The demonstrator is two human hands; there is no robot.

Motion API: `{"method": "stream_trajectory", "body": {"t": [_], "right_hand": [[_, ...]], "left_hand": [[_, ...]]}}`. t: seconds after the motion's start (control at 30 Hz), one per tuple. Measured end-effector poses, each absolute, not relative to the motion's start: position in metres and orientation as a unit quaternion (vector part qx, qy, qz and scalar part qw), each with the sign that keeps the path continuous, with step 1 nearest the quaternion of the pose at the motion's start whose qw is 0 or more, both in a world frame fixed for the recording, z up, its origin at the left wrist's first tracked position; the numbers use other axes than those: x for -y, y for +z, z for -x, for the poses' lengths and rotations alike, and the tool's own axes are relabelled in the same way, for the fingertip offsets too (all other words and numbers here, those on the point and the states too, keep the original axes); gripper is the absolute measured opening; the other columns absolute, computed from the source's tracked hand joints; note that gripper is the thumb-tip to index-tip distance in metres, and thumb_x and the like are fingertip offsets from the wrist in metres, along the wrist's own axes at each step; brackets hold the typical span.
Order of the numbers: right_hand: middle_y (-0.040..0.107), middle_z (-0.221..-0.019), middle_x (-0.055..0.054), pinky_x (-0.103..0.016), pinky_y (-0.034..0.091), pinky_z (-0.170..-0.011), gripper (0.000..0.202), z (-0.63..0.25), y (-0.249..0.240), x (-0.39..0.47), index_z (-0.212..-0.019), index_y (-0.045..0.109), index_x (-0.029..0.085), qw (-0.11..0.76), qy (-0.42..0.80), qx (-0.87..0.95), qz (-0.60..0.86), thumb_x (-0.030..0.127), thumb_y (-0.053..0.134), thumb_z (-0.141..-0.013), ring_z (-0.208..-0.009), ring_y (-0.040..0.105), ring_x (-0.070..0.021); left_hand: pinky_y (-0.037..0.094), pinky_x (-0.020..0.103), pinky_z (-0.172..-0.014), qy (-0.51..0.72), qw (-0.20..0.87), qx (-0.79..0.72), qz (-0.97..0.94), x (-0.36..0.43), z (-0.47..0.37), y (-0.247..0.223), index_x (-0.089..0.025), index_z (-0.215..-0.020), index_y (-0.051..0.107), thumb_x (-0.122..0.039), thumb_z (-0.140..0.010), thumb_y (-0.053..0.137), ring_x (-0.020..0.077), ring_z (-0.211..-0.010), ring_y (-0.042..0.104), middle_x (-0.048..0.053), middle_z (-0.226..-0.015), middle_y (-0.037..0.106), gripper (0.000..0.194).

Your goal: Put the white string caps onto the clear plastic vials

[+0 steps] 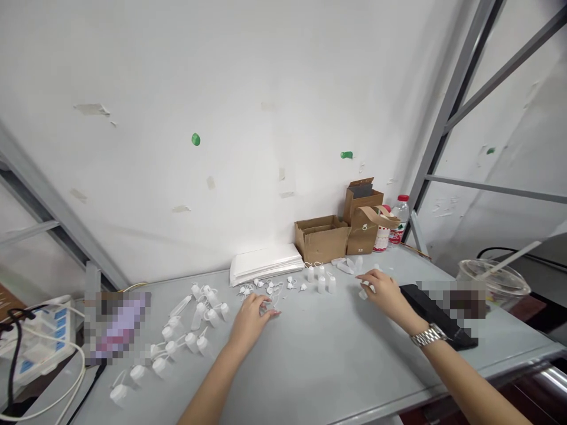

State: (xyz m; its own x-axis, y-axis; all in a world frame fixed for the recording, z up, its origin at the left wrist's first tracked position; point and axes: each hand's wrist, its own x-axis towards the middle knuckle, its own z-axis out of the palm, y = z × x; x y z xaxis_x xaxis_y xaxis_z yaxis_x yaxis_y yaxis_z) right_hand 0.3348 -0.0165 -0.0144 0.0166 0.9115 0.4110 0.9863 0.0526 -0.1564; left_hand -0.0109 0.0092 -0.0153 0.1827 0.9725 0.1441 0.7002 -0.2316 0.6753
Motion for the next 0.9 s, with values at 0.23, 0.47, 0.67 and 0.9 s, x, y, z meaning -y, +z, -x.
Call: {"method": "stream_trajectory", "body": {"t": [0.23, 0.47, 0.67, 0.9], "right_hand": [[0.059, -0.087, -0.01, -0.034, 0.03, -0.07, 0.027, -0.338, 0.0, 0.028, -0.083, 0.064, 0.018, 0.029, -0.211, 0.784, 0.582, 0.004, 0.043, -0.075, -0.08, 0.05, -0.0218], [0.056, -0.078, -0.009, -0.033, 0.031, -0.068, 0.019, -0.328, -0.004, 0.025, -0.073, 0.057, 0.017, 0.031, -0.228, 0.823, 0.519, 0.003, 0.043, -0.076, -0.074, 0.049, -0.021], [0.054, -0.077, -0.005, -0.031, 0.04, -0.064, 0.012, -0.3, 0.021, 0.045, -0.093, 0.049, 0.018, 0.235, -0.034, 0.817, 0.526, 0.021, 0.045, -0.082, -0.069, 0.051, -0.0176], [0.058, -0.079, -0.002, -0.03, 0.045, -0.07, 0.019, -0.222, 0.038, 0.027, -0.091, 0.05, 0.021, 0.423, 0.275, 0.744, 0.438, 0.035, 0.056, -0.078, -0.071, 0.058, -0.0154]], "left_hand": [[0.039, 0.033, -0.074, 0.279, 0.223, -0.561, -0.746, -0.011, 0.006, -0.027, -0.021, -0.076, 0.06, -0.034, -0.071, 0.053, 0.0216, -0.082, 0.052, 0.003, -0.079, 0.051, 0.015], [0.039, 0.034, -0.076, 0.3, 0.192, -0.574, -0.737, -0.016, 0.012, -0.03, -0.02, -0.074, 0.058, -0.028, -0.072, 0.051, 0.021, -0.082, 0.052, 0.004, -0.082, 0.05, 0.011], [0.042, 0.031, -0.068, 0.383, 0.265, -0.572, -0.675, -0.014, 0.006, -0.023, -0.02, -0.071, 0.053, -0.03, -0.071, 0.051, 0.0143, -0.062, 0.053, 0.002, -0.079, 0.055, 0.01], [0.039, 0.024, -0.049, 0.491, 0.486, -0.493, -0.53, -0.015, 0.001, -0.015, -0.017, -0.089, 0.059, -0.032, -0.062, 0.062, 0.0123, -0.053, 0.055, 0.002, -0.072, 0.06, 0.031]]}}
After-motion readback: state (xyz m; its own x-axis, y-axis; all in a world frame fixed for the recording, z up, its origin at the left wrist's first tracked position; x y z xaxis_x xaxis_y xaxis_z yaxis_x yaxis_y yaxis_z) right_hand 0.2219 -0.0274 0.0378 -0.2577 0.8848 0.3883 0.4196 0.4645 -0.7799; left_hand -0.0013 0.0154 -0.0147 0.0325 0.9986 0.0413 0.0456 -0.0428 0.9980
